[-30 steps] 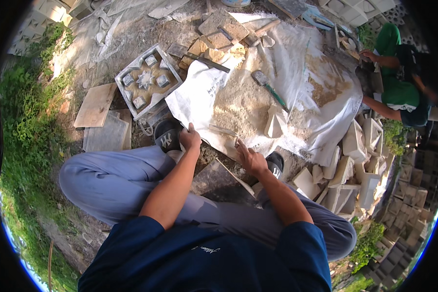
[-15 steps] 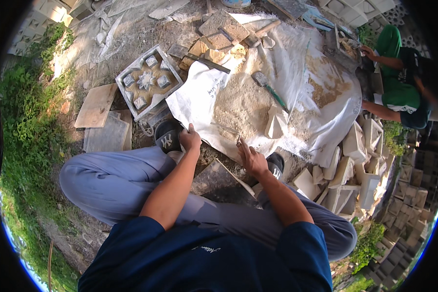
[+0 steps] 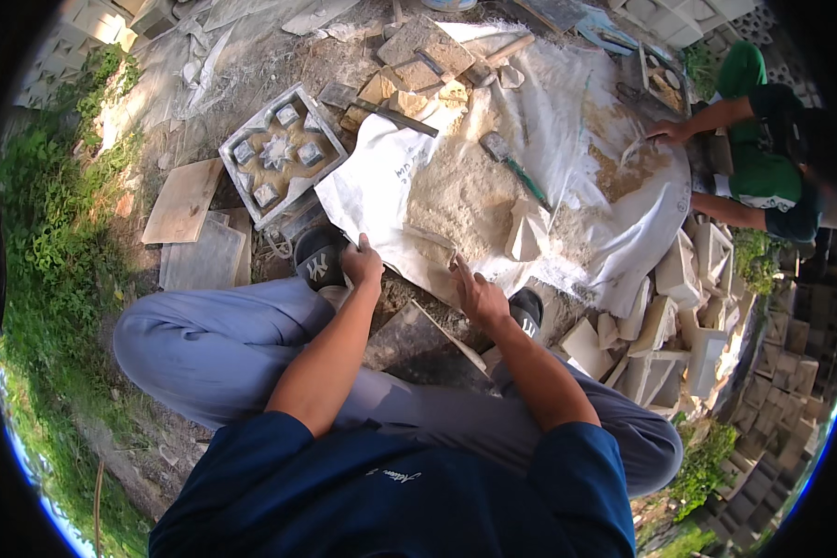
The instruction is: The person mixes stone dust on a white sheet, pouring liquid from a container into the center of the pile and blending it together by hand.
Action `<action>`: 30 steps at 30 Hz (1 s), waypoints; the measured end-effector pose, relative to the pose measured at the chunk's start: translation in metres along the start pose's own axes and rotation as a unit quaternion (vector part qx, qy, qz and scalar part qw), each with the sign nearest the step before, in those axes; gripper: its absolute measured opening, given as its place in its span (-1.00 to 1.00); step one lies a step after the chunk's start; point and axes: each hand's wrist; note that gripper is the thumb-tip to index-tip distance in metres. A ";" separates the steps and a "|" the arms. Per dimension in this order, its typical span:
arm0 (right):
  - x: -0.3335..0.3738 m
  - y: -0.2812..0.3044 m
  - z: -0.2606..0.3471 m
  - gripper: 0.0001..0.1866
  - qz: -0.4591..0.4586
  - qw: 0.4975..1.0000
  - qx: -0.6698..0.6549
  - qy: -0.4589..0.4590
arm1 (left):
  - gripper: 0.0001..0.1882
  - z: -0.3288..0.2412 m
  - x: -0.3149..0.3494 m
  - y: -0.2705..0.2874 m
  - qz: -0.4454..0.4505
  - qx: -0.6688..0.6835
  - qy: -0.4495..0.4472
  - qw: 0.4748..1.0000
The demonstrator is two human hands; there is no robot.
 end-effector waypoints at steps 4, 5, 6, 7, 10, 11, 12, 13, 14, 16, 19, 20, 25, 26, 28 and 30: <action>0.000 0.000 -0.003 -0.33 -0.035 0.999 -0.008 -0.003 | -0.55 -0.005 0.005 -0.001 0.000 -0.019 -0.001 1.000; 0.000 -0.001 -0.005 -0.34 -0.015 1.000 0.006 -0.008 | -0.56 -0.006 0.007 -0.003 0.002 -0.020 -0.015 1.000; -0.001 0.002 -0.001 -0.34 -0.016 1.000 0.004 -0.004 | -0.56 -0.004 0.003 0.000 -0.002 -0.020 -0.017 1.000; 0.000 0.004 0.004 -0.34 -0.056 0.998 -0.010 0.006 | -0.55 -0.001 0.000 0.003 -0.005 -0.020 -0.013 1.000; -0.005 0.004 -0.001 -0.35 -0.068 0.998 -0.007 0.006 | -0.55 -0.002 0.001 0.001 -0.002 -0.037 -0.024 0.999; -0.006 0.002 -0.004 -0.35 -0.042 0.999 0.010 -0.002 | -0.55 -0.004 0.004 -0.001 0.002 -0.054 -0.040 0.998; -0.007 0.004 0.000 -0.35 -0.043 0.999 0.008 0.002 | -0.55 -0.002 0.001 0.002 -0.002 -0.054 -0.041 0.998; -0.007 0.005 0.006 -0.36 -0.079 0.997 0.000 0.010 | -0.55 -0.001 -0.002 0.006 -0.008 -0.041 -0.009 0.999; -0.008 0.007 0.011 -0.37 -0.116 0.993 -0.010 0.018 | -0.54 0.001 -0.006 0.010 -0.015 -0.027 0.022 0.999; -0.013 0.002 -0.003 -0.37 -0.094 0.996 -0.006 0.005 | -0.56 -0.011 0.003 0.002 0.002 -0.026 0.041 0.999; -0.015 0.002 -0.003 -0.37 -0.090 0.996 -0.002 -0.010 | -0.58 -0.022 0.008 0.004 0.004 -0.028 0.057 0.998; -0.016 0.005 0.000 -0.37 -0.106 0.994 0.001 -0.018 | -0.58 -0.024 0.008 0.006 -0.003 -0.030 0.057 0.998; -0.033 0.015 -0.007 -0.37 -0.136 0.991 -0.016 0.000 | -0.58 -0.032 0.011 0.007 -0.004 -0.034 0.044 0.998; -0.035 0.014 -0.013 -0.36 -0.137 0.990 -0.004 -0.039 | -0.58 -0.038 0.016 0.004 0.004 -0.037 0.051 0.998; -0.050 0.017 -0.012 -0.34 -0.109 0.993 0.019 -0.052 | -0.59 -0.031 0.006 0.008 -0.003 -0.040 0.056 0.998; -0.051 0.019 -0.009 -0.34 -0.142 0.989 0.010 -0.044 | -0.60 -0.028 0.003 0.009 -0.003 -0.043 0.064 0.997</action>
Point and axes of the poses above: each hand's wrist, its own x-axis away from the middle knuckle, its own y-axis out of the back of the hand, z = x × y, and after that the axes turned 15 degrees about x, right-handed
